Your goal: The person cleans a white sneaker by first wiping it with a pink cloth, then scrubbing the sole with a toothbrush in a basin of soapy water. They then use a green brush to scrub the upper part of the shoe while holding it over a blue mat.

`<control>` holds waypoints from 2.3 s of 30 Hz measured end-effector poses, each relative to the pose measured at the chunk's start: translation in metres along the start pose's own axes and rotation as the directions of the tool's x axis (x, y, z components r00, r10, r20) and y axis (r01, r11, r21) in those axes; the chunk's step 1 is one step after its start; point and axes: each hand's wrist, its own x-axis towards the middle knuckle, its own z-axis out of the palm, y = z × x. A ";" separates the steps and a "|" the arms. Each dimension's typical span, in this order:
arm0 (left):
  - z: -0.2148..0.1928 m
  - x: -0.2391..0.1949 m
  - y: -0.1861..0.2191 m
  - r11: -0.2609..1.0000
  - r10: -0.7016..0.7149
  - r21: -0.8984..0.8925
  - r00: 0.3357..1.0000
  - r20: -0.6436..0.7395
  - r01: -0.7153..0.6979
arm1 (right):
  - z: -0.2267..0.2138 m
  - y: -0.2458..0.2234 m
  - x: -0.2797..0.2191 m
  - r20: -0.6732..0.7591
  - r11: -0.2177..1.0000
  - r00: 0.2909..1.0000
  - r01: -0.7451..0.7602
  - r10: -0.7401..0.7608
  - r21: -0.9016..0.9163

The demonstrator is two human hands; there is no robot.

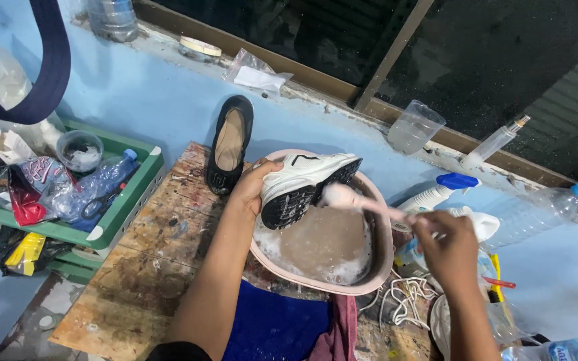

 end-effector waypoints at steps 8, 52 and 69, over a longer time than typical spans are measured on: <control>-0.004 0.011 -0.006 0.999 -0.046 0.005 0.999 -0.002 0.046 | -0.008 -0.015 0.020 -0.334 0.879 0.814 0.427 -0.476 -0.212; -0.051 0.072 -0.005 0.987 -0.144 0.105 0.958 0.248 0.121 | 0.029 0.041 -0.019 0.186 0.904 0.962 0.253 -0.198 -0.344; -0.041 0.049 0.010 0.985 -0.172 0.054 0.947 0.272 0.163 | 0.000 0.041 -0.026 -0.167 0.981 0.979 0.090 -0.119 -0.173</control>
